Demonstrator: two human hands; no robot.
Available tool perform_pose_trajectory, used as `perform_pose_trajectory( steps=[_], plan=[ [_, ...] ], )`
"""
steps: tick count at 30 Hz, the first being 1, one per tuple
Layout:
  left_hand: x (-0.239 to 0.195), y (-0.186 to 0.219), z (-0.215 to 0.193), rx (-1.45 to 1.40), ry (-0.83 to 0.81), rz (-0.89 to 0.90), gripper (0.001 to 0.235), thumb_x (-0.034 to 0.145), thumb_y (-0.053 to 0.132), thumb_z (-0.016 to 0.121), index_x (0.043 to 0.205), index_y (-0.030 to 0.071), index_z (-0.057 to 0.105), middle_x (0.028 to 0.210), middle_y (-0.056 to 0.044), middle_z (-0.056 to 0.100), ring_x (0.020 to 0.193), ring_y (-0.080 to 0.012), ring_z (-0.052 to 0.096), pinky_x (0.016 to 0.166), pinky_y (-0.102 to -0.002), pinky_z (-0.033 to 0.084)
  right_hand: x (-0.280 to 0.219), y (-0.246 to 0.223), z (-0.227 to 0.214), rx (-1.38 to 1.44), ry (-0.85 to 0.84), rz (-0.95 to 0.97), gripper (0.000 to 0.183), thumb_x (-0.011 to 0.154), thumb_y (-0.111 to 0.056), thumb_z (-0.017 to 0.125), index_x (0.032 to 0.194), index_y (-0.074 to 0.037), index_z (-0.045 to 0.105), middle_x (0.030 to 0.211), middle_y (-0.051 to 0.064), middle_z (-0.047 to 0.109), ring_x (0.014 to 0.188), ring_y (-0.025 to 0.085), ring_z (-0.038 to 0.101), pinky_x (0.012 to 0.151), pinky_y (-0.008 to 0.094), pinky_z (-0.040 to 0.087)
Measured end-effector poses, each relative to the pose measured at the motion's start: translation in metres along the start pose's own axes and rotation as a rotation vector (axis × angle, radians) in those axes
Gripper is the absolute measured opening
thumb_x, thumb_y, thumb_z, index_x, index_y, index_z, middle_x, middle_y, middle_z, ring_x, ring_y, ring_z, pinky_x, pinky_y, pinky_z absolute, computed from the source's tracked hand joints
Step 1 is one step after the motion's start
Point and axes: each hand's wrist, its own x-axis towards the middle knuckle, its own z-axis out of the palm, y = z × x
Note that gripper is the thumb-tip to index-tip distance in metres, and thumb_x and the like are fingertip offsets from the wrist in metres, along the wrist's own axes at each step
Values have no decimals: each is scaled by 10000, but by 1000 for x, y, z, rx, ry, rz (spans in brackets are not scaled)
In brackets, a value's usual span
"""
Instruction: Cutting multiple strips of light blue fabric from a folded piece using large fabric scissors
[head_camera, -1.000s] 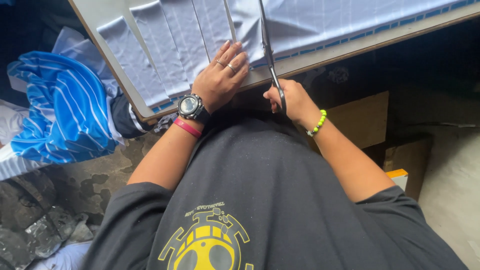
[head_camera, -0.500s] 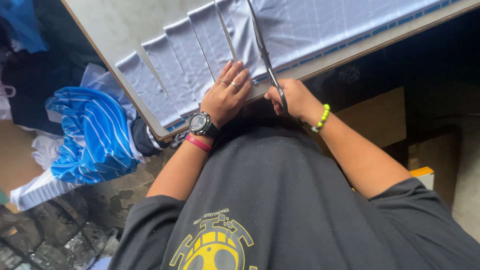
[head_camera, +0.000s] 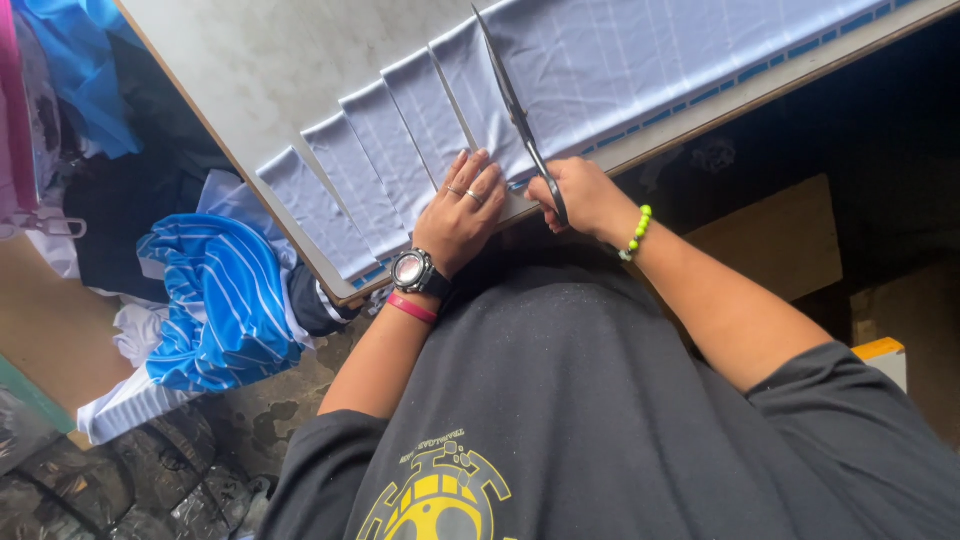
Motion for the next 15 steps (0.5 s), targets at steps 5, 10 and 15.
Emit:
perform_pose_trajectory(
  steps=[5,10,15],
  plan=[
    [-1,-3,2,-11,-9,17,171,995,116,603,1095,44,722,1161,-141,705,1201,-359,663,1084,-483,525,11,-9,3,2,32,37,318,862,-239,674,625,-34,622,484,140,592,453,203,646,441,313,586],
    [-2,0,1,-2,-4,37,183,998,130,599,1104,45,722,1173,-142,703,1204,-359,663,1091,-491,513,-17,-25,-11,12,8,49,304,869,-199,675,620,-34,619,469,122,584,440,194,632,418,303,568],
    [15,18,-12,228,-66,22,144,943,106,631,1052,68,717,1168,-131,693,1261,-360,626,1128,-555,466,-78,27,-54,-85,-134,-197,334,883,-283,685,625,-82,619,454,91,621,492,207,636,548,338,490]
  ],
)
